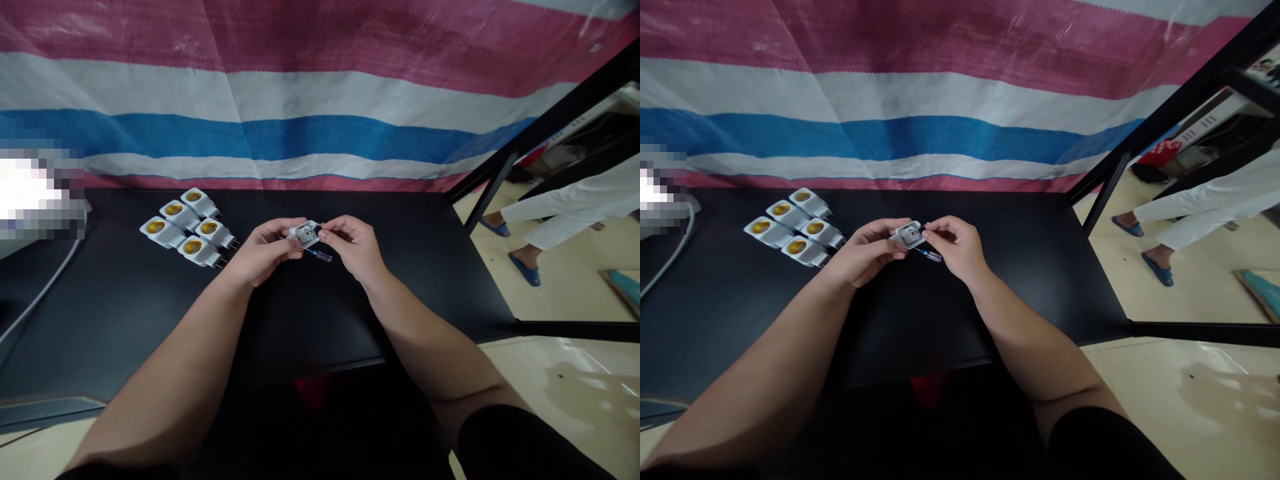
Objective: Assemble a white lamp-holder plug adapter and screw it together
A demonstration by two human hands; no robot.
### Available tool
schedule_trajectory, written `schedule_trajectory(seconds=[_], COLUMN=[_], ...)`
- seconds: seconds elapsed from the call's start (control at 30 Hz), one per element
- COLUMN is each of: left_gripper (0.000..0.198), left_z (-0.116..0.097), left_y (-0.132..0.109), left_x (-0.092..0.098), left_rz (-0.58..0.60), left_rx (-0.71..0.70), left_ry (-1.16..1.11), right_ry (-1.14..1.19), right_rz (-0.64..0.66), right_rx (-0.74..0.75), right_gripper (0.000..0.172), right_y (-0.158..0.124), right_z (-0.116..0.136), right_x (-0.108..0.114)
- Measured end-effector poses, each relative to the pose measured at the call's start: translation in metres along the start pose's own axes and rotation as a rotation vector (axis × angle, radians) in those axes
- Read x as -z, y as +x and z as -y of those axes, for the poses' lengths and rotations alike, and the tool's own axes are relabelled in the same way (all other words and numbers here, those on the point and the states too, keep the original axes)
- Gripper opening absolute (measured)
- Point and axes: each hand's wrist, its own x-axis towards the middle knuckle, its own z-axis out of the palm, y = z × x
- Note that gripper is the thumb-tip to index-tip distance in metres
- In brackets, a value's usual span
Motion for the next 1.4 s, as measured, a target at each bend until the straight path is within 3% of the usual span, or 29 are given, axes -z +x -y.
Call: schedule_trajectory(seconds=[0.63, 1.03, 1.4], left_gripper=[0.043, 0.041, 0.037], left_z=[0.0010, -0.0001, 0.0001], left_y=[-0.0004, -0.0013, 0.0003], left_x=[-0.0032, -0.0064, -0.0041], left_rz=[0.013, 0.006, -0.027], left_rx=[-0.061, -0.007, 0.035], left_ry=[0.027, -0.062, -0.051], right_ry=[0.066, 0.224, 0.041], right_rz=[-0.037, 0.037, 0.024], right_rx=[-0.052, -0.198, -0.081], right_gripper=[0.020, 0.038, 0.032], right_y=[-0.0022, -0.0002, 0.0006], right_z=[0.0041, -0.0019, -0.0022], right_x=[-0.0054, -0.0056, 0.0006])
